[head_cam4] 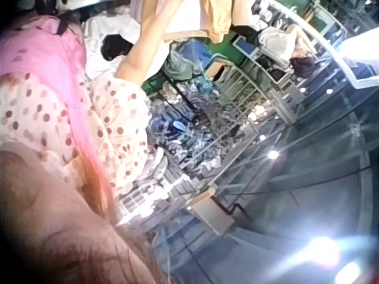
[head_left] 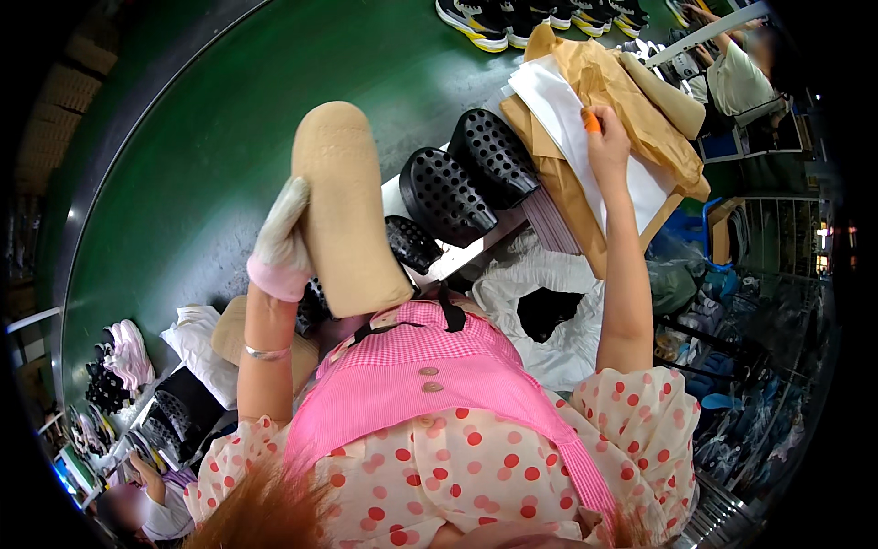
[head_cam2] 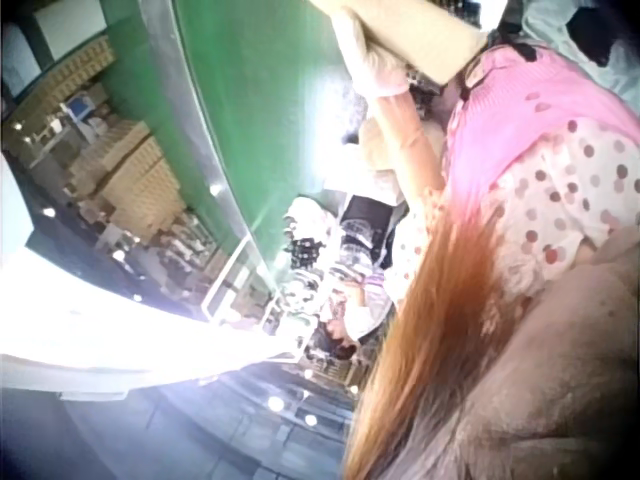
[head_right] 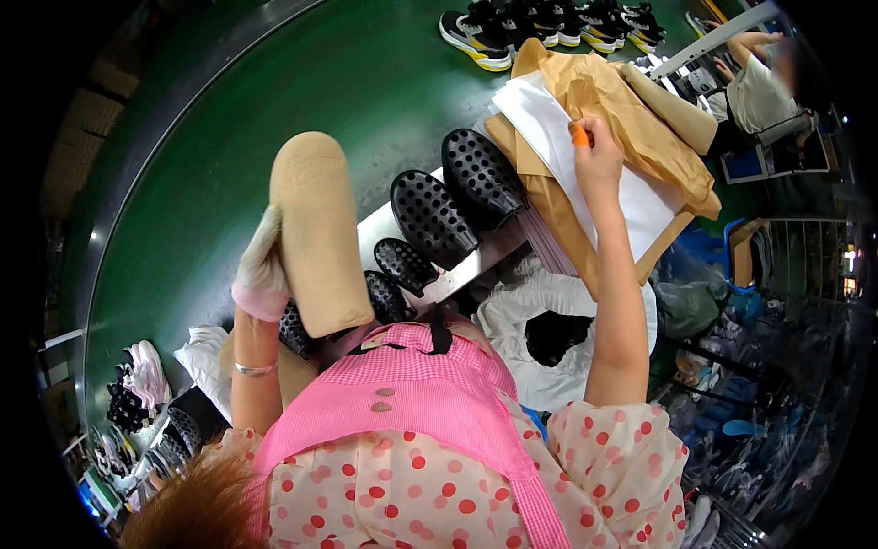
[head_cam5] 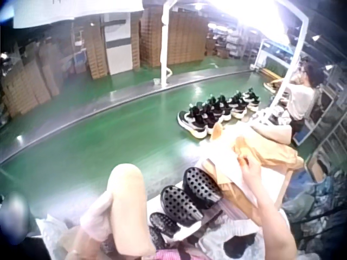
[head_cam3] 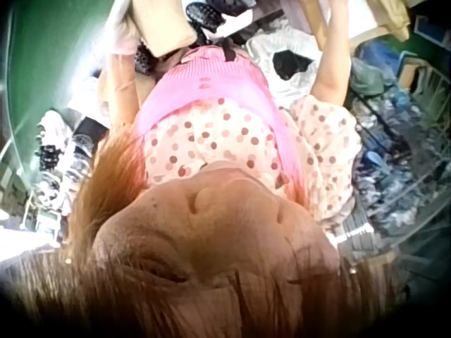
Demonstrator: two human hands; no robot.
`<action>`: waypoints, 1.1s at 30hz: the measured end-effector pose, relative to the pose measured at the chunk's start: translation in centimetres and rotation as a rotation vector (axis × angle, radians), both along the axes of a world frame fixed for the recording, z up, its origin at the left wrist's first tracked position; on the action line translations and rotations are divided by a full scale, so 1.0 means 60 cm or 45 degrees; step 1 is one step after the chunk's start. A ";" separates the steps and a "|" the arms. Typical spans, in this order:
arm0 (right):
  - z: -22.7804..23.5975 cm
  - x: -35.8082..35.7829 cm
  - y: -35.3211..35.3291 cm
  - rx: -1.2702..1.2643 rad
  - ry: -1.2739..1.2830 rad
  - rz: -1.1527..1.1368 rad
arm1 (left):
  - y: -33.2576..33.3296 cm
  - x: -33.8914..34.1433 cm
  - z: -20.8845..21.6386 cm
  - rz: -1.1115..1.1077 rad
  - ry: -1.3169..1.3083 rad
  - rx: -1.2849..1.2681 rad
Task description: The person inserts shoe inserts into white paper bags, then places black clog-style shoes into the same bags. The person handles the items one at a time and places the filled bags into a large white sack.
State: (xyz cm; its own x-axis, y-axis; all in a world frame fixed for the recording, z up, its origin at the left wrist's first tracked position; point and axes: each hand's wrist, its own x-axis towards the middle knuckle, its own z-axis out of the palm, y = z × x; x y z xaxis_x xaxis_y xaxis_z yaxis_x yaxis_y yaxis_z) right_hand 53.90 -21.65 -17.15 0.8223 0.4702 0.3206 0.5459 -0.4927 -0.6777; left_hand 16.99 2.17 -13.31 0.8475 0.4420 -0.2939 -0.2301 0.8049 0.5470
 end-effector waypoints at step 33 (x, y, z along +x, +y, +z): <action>0.105 -0.435 0.257 -0.009 0.047 0.730 | -0.007 -0.105 -0.042 0.081 -0.075 0.232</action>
State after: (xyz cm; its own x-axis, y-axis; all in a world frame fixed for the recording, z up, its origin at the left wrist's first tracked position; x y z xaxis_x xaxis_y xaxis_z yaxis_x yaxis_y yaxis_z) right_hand 27.81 -6.24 -10.83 0.4462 0.8460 0.2918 0.7029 -0.1294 -0.6995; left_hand 10.68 1.73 -15.84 0.8294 0.5367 -0.1550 -0.3133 0.6766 0.6664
